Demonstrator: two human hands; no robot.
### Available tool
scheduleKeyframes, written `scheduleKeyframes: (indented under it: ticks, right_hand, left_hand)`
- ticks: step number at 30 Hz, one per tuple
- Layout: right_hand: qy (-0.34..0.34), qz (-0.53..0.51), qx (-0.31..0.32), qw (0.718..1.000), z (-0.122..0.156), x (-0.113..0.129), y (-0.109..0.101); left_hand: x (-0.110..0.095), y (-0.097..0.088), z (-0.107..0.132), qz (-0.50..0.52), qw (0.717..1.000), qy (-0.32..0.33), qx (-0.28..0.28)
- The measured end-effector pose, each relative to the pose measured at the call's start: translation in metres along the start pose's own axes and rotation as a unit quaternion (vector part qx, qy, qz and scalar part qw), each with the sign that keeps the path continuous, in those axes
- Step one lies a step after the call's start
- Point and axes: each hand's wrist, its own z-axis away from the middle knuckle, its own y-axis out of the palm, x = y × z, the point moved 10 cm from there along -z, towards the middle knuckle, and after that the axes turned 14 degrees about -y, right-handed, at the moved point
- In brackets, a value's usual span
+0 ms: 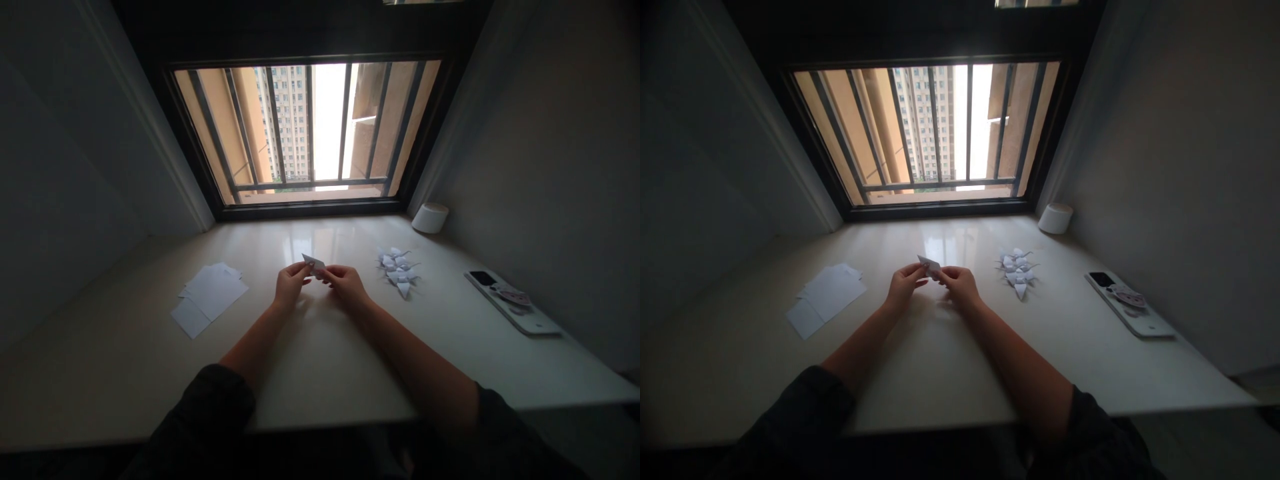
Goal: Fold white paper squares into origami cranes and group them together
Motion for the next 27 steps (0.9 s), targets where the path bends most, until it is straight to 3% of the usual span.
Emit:
scheduleKeyframes:
  ticks: [13,27]
  right_hand:
    - [0.015,-0.042,0.010,0.999,0.003,-0.004,0.007]
    - [-0.004,-0.033,0.043,0.999,0.004,0.003,0.013]
  left_hand:
    - [-0.010,0.010,0.007,-0.084,0.996,0.034,0.025]
    - [-0.007,-0.012,-0.004,-0.012,1.000,-0.014,-0.023]
